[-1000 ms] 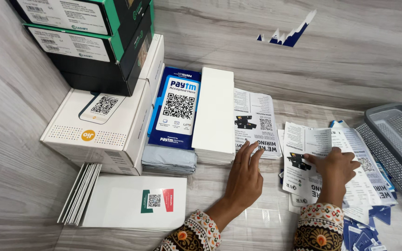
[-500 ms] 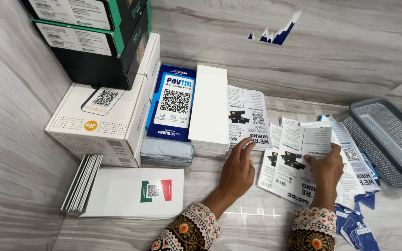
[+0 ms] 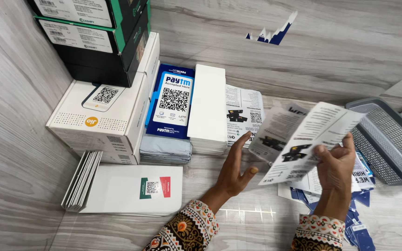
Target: The person sorts through a stack of printed flyers and cards on a tiled floor, unfolding and separating them into piles. They handle Paytm and hiring flyers, placing sorted items into a nearby basket.
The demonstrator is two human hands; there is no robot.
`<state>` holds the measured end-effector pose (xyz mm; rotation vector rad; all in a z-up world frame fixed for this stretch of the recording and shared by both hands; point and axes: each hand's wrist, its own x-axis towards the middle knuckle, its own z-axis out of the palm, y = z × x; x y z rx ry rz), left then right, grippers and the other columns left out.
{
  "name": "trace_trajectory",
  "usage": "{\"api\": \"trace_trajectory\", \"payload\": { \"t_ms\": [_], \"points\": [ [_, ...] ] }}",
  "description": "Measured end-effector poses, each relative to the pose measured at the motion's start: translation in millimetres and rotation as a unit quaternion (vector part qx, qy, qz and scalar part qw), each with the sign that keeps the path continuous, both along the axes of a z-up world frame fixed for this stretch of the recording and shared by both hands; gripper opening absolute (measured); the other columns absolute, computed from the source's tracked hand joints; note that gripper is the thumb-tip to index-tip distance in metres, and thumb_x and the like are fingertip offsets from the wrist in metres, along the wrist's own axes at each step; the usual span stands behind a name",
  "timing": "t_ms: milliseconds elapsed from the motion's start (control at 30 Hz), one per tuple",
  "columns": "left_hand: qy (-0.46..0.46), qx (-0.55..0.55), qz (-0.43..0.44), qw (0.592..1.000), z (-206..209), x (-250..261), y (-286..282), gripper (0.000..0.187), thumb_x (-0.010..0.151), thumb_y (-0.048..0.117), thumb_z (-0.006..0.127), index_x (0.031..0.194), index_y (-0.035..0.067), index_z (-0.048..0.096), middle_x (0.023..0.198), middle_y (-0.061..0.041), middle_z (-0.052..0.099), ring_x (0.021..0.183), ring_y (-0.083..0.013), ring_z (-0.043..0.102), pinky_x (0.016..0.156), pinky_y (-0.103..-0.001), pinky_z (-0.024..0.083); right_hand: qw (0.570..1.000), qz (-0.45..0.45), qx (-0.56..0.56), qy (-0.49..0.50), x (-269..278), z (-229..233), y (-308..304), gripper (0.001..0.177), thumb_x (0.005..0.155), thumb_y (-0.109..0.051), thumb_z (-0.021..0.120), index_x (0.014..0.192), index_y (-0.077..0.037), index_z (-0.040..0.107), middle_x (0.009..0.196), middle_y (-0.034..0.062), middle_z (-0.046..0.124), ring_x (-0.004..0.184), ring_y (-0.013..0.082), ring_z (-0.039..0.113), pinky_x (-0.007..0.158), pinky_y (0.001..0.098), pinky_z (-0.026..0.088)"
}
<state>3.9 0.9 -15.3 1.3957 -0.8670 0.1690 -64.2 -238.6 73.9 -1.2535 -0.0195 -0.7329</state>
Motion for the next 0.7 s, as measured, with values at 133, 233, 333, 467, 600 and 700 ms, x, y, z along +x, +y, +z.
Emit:
{"api": "trace_trajectory", "payload": {
  "t_ms": [133,233,333,467,600,700],
  "points": [
    [-0.014,0.008,0.037,0.999,-4.0,4.4,-3.1,0.098,0.097,0.061,0.054,0.162,0.000,0.015,0.162,-0.031,0.030,0.154,-0.0421,0.032,0.125,-0.053,0.033,0.999,0.033,0.009,-0.013,22.7,-20.7,7.8,0.068,0.080,-0.002,0.086,0.138,0.003,0.051,0.122,0.0176,0.070,0.116,0.0281,0.071,0.108,0.0444,0.057],
    [0.034,0.007,0.042,0.999,-5.6,7.6,-6.5,0.084,0.097,0.037,0.066,0.156,-0.002,0.021,0.147,-0.029,0.043,0.139,-0.0401,0.048,0.113,-0.049,0.045,0.998,0.057,0.003,0.028,32.3,-42.2,4.2,0.057,0.081,-0.002,0.087,0.127,0.009,0.056,0.116,0.0211,0.070,0.113,0.0316,0.070,0.104,0.0482,0.057],
    [0.064,0.064,0.070,0.993,-7.8,11.5,-12.5,0.059,0.102,0.016,0.061,0.151,0.000,0.032,0.139,-0.026,0.054,0.129,-0.0366,0.059,0.104,-0.045,0.052,0.987,0.046,-0.051,0.145,37.3,-59.4,-2.4,0.061,0.071,-0.004,0.086,0.125,0.006,0.058,0.113,0.0198,0.073,0.109,0.0304,0.072,0.100,0.0457,0.059],
    [0.085,0.097,0.072,0.989,-9.8,15.0,-15.5,0.042,0.105,0.011,0.060,0.142,0.003,0.043,0.128,-0.021,0.066,0.120,-0.0327,0.067,0.098,-0.043,0.056,0.966,0.010,-0.106,0.235,38.6,-68.1,-7.5,0.066,0.066,-0.005,0.085,0.125,0.003,0.058,0.110,0.0183,0.076,0.106,0.0274,0.074,0.096,0.0389,0.057],
    [-0.010,-0.022,0.074,0.997,-2.7,15.2,-15.9,0.049,0.104,0.008,0.060,0.147,0.003,0.036,0.126,-0.018,0.066,0.122,-0.0325,0.066,0.106,-0.045,0.053,0.986,0.077,-0.077,0.130,39.2,-63.8,-5.4,0.066,0.079,-0.005,0.087,0.138,0.001,0.057,0.103,0.0200,0.069,0.091,0.0279,0.068,0.069,0.0370,0.054],
    [-0.009,0.051,0.086,0.995,7.3,18.6,-10.5,0.063,0.098,0.005,0.052,0.153,-0.001,0.021,0.131,-0.020,0.058,0.120,-0.0337,0.062,0.099,-0.045,0.052,0.978,0.091,-0.093,0.161,46.7,-66.0,8.9,0.057,0.079,-0.018,0.078,0.131,-0.006,0.059,0.105,0.0137,0.076,0.096,0.0227,0.075,0.081,0.0356,0.065]
  ]
}}
